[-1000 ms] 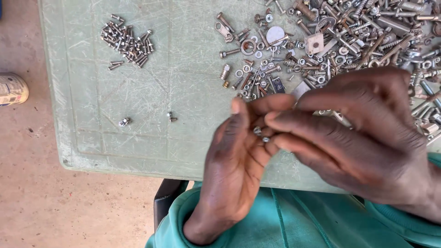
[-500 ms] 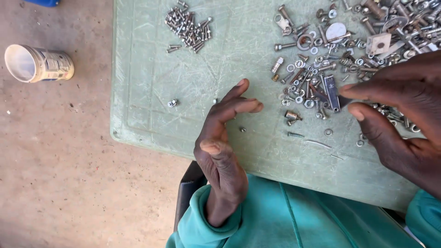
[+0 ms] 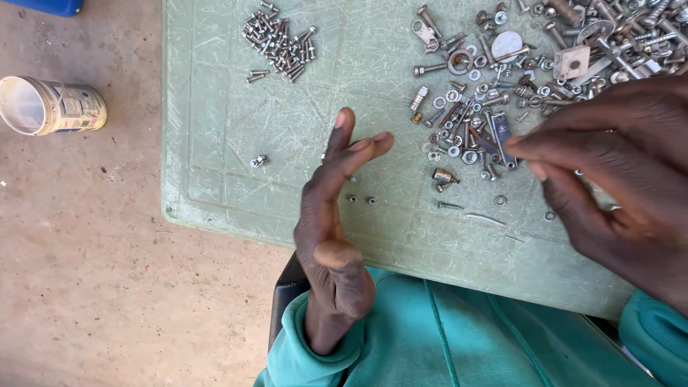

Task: The person sorts a mixed pile of metal fasteners on a green table, picking up individual screws, nuts, and washers and placing them into small separate piles. The person occasionally picks up and examines specific items before setting them down.

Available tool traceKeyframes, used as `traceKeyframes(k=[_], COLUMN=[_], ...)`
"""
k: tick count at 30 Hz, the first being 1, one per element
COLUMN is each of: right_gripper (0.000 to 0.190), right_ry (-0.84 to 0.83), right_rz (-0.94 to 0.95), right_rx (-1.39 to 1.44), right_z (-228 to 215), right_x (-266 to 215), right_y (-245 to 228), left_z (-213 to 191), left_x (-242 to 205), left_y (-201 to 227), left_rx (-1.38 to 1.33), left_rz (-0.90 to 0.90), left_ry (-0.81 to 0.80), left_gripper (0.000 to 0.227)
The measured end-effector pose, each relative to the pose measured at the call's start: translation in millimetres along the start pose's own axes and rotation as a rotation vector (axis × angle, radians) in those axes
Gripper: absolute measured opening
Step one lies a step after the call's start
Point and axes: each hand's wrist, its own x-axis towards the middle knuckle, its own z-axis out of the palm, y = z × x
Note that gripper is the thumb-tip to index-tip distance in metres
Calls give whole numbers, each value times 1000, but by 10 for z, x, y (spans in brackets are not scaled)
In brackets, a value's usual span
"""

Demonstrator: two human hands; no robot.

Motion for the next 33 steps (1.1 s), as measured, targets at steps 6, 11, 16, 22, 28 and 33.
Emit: traceKeyframes(k=[6, 11, 16, 22, 28, 33], right_gripper=[56, 38, 50, 66, 25, 4], right_ry=[-48, -46, -58, -74, 58, 17], right_rz=[-66, -40, -58, -19, -3, -8], right_rx=[-224, -308, -300, -232, -137, -113], right_z=[273, 210, 192, 128, 16, 60], right_x=[10, -8, 159, 79, 171, 390], right_y=[-36, 43, 33, 151, 173, 96], left_z=[98, 231, 352, 305, 367, 431], left_x=[230, 376, 485, 530, 586, 640], left_y=[59, -29, -34, -1, 35, 64], left_rx=[257, 557, 725, 665, 729, 882], left_rz=[218, 236, 208, 233, 171, 129], left_ry=[-14, -131, -90, -75, -165, -237], left_gripper=[27, 25, 16, 8, 17, 32])
